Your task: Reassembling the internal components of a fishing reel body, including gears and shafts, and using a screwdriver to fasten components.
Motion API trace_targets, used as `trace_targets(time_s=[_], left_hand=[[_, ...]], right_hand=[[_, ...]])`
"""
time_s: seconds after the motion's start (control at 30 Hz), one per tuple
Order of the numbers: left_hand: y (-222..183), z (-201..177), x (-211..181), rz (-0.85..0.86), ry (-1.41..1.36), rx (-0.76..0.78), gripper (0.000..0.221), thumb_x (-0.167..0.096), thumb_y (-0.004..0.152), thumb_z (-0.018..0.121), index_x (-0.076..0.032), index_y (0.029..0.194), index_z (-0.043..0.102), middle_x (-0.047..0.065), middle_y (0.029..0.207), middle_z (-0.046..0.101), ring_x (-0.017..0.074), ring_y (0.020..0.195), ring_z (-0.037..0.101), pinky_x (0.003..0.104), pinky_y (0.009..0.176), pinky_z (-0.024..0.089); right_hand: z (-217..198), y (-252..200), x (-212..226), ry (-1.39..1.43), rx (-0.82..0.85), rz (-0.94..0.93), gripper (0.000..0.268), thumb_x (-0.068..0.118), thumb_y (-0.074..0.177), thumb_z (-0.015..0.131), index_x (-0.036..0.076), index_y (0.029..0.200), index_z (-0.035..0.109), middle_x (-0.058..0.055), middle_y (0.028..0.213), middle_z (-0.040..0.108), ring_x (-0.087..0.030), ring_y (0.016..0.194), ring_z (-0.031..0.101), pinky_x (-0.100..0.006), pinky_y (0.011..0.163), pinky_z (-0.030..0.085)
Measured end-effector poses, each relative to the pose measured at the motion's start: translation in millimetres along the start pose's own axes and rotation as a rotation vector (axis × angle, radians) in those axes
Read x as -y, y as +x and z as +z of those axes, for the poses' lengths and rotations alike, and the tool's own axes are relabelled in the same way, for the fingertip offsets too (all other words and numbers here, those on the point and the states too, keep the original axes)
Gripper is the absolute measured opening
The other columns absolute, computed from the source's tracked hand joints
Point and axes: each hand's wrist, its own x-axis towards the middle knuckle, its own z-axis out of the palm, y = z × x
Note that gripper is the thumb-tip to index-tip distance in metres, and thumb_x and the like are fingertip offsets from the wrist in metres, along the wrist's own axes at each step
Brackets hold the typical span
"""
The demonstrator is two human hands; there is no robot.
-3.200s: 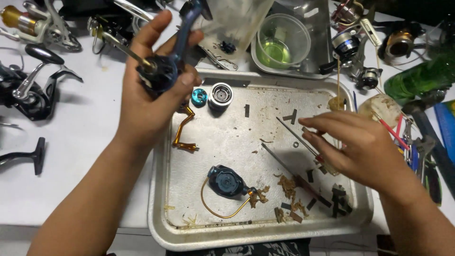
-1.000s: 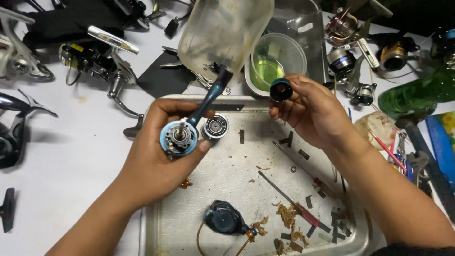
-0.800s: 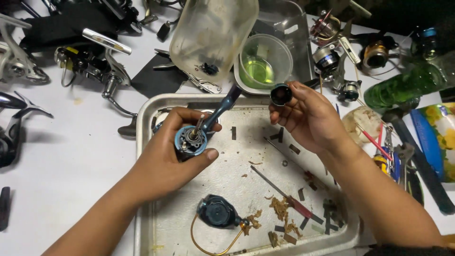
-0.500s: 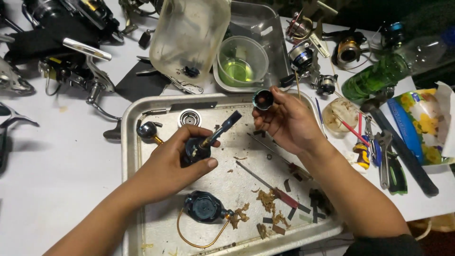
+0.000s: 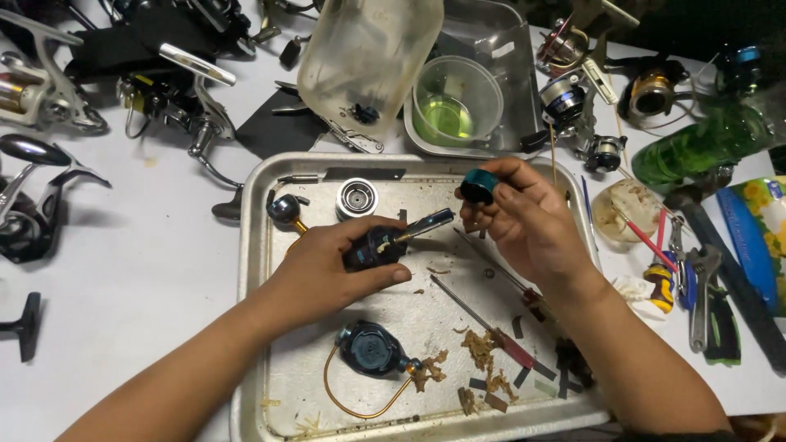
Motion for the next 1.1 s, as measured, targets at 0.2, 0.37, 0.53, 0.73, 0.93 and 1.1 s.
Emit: trace_targets(time_s=[0.2,0.37,0.53,0.73,0.93,1.1], left_hand=[[-4,0,1,0.265,-0.048,-0.019,0.060,-0.027,0.075,0.087,-0.015,0.131,0.070,0.015,0.116,0.079,0.0355,0.114,0.073,0.045,0.094,0.057],[-3,-1,2,0.321,-0.032,-0.008,0.063,-0.027,0.079,0.086,-0.015,0.136,0.064,0.015,0.123,0.076,0.0360,0.121,0.068,0.047,0.101,0.054],[4,3,9,0.459,-0.028,-0.015,0.059,-0.021,0.080,0.085,-0.008,0.134,0.064,0.020,0.129,0.070,0.0424,0.123,0.066,0.052,0.103,0.051],[5,4,12,0.559,-0.008,-0.005,0.056,-0.017,0.081,0.086,-0.004,0.130,0.063,0.023,0.132,0.066,0.0459,0.126,0.062,0.056,0.106,0.048],[3,5,16,0.566,0.007,-0.027,0.053,-0.020,0.081,0.087,-0.007,0.126,0.064,0.022,0.132,0.065,0.0451,0.125,0.063,0.055,0.106,0.049],[5,5,16,0.566,0.014,-0.028,0.051,-0.021,0.080,0.088,-0.007,0.123,0.065,0.021,0.131,0.066,0.0452,0.124,0.064,0.055,0.104,0.049]], right_hand=[[20,-23,5,-0.248,-0.027,-0.279,0.058,0.002,0.079,0.072,-0.017,0.132,0.056,-0.026,0.120,0.067,-0.028,0.110,0.068,-0.036,0.097,0.058],[18,-28,0,-0.467,0.107,-0.430,0.060,0.000,0.069,0.082,-0.020,0.121,0.058,-0.030,0.116,0.062,-0.035,0.111,0.065,-0.042,0.099,0.057],[32,-34,2,-0.532,0.189,-0.480,0.054,-0.002,0.073,0.083,-0.018,0.119,0.059,-0.028,0.118,0.064,-0.035,0.115,0.069,-0.042,0.101,0.057],[42,-33,0,-0.658,0.233,-0.539,0.053,0.000,0.074,0.086,-0.017,0.118,0.063,-0.028,0.115,0.066,-0.036,0.111,0.072,-0.043,0.097,0.059],[29,-33,-1,-0.650,0.237,-0.591,0.048,-0.001,0.074,0.084,-0.017,0.115,0.063,-0.030,0.112,0.065,-0.040,0.111,0.072,-0.045,0.097,0.060],[34,-32,-7,-0.679,0.228,-0.619,0.047,-0.001,0.073,0.086,-0.016,0.112,0.065,-0.029,0.110,0.066,-0.041,0.111,0.072,-0.046,0.097,0.060]])
